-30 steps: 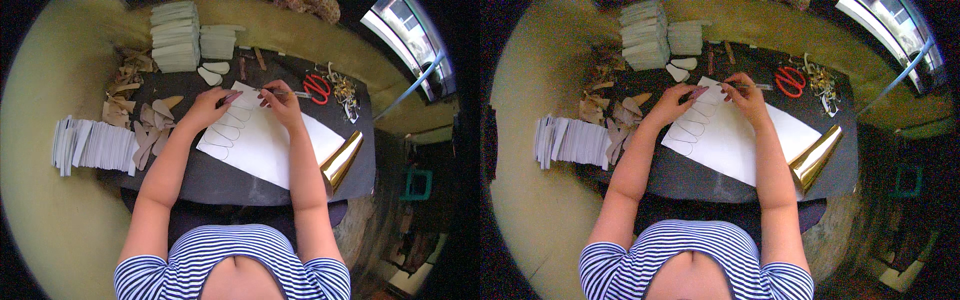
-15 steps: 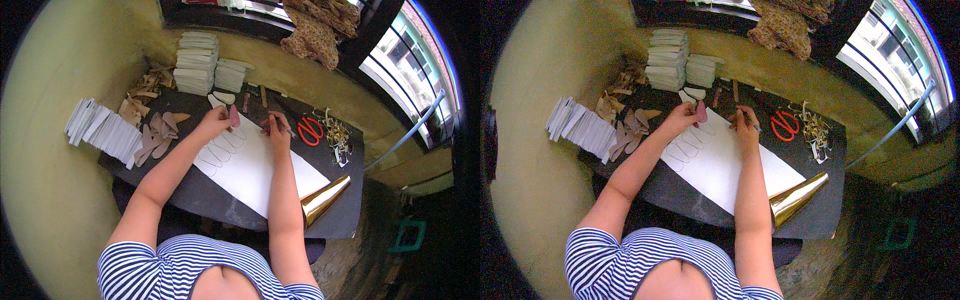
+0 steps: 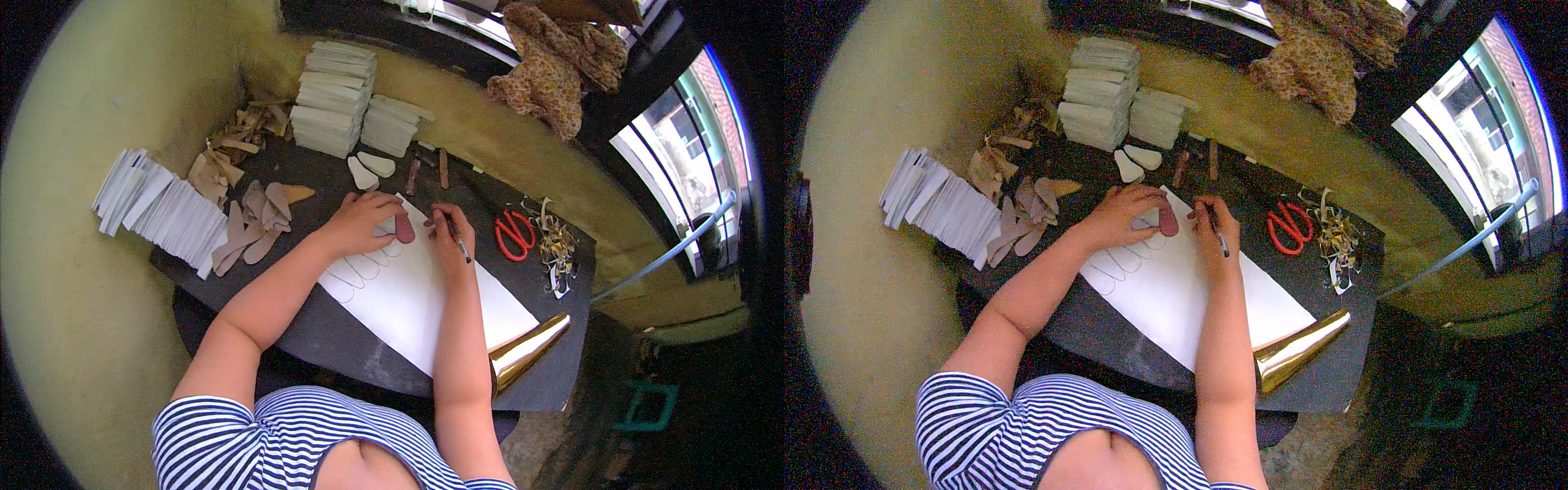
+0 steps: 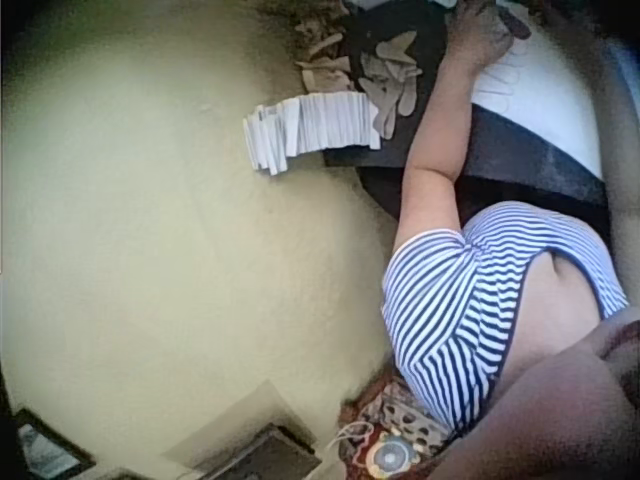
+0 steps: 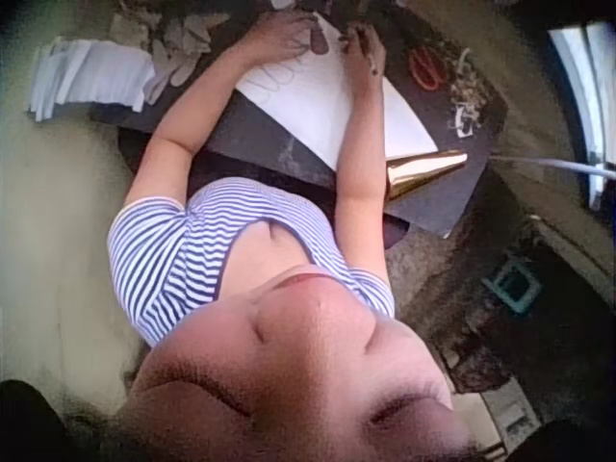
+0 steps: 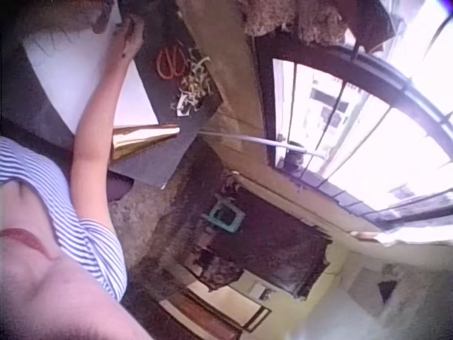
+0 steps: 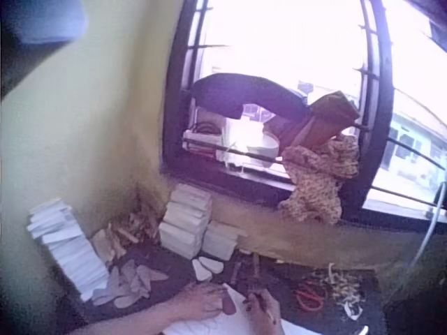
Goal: The person traces the outline of a small pink template onto a white sheet of paper using a pen. They repeatedly reposition the template to create multiple identical shapes in a row on the paper.
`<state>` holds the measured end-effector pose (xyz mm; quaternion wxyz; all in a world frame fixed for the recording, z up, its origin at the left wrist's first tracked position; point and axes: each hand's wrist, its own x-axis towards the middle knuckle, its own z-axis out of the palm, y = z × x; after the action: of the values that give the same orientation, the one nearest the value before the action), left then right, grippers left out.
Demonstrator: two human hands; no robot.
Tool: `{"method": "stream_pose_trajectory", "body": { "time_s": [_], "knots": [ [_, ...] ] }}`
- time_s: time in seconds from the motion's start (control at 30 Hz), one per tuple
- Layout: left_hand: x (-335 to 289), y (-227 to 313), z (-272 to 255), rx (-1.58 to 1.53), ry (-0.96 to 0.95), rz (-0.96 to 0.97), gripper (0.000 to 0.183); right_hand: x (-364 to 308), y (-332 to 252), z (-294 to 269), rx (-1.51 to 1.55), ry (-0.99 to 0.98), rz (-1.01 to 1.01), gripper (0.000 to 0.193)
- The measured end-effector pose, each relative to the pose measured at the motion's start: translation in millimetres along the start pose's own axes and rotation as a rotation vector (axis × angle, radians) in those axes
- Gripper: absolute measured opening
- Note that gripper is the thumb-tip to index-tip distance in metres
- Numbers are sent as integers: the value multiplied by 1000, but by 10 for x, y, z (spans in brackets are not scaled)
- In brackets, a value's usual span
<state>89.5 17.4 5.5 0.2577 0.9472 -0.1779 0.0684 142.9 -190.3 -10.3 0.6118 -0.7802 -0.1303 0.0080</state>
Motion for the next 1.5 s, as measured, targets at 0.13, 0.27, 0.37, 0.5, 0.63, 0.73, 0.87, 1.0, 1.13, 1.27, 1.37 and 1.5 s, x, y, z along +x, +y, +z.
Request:
{"method": "stream_pose_trajectory", "body": {
  "time_s": [0.13, 0.27, 0.37, 0.5, 0.63, 0.73, 0.87, 1.0, 1.13, 1.27, 1.37, 1.5],
  "knots": [
    [57, 21, 36, 43, 44, -55, 52, -9, -25, 30, -103, -7, -33, 17],
    [62, -6, 95, 75, 90, -68, 50, -58, -87, 74, -240, -6, -141, 17],
    [104, -70, 97, 35, 12, -119, 49, -93, -130, 103, -348, -38, -261, 23],
    [64, -121, 117, -5, 82, -92, 48, -135, -237, 112, -441, -88, -302, 31],
    [45, -148, 141, -14, 101, -94, 48, -153, -258, 96, -412, -104, -290, 34],
    [51, -133, 90, -57, 71, -110, 46, -139, -226, 70, -411, -101, -272, 36],
    [27, -132, 86, -80, 77, -125, 42, -145, -283, 54, -423, -137, -220, 35],
    [21, -163, 71, -149, 22, -143, 43, -149, -256, 27, -448, -156, -224, 35],
    [7, -140, 17, -159, 60, -128, 42, -141, -234, 33, -459, -155, -227, 36],
    [6, -127, 22, -173, 110, -123, 40, -133, -267, 37, -518, -159, -235, 36],
    [4, -103, -22, -219, 106, -152, 40, -131, -265, 40, -525, -157, -248, 38],
    [-18, -152, 22, -162, 119, -108, 38, -131, -251, 58, -513, -142, -242, 39]
  ]
}}
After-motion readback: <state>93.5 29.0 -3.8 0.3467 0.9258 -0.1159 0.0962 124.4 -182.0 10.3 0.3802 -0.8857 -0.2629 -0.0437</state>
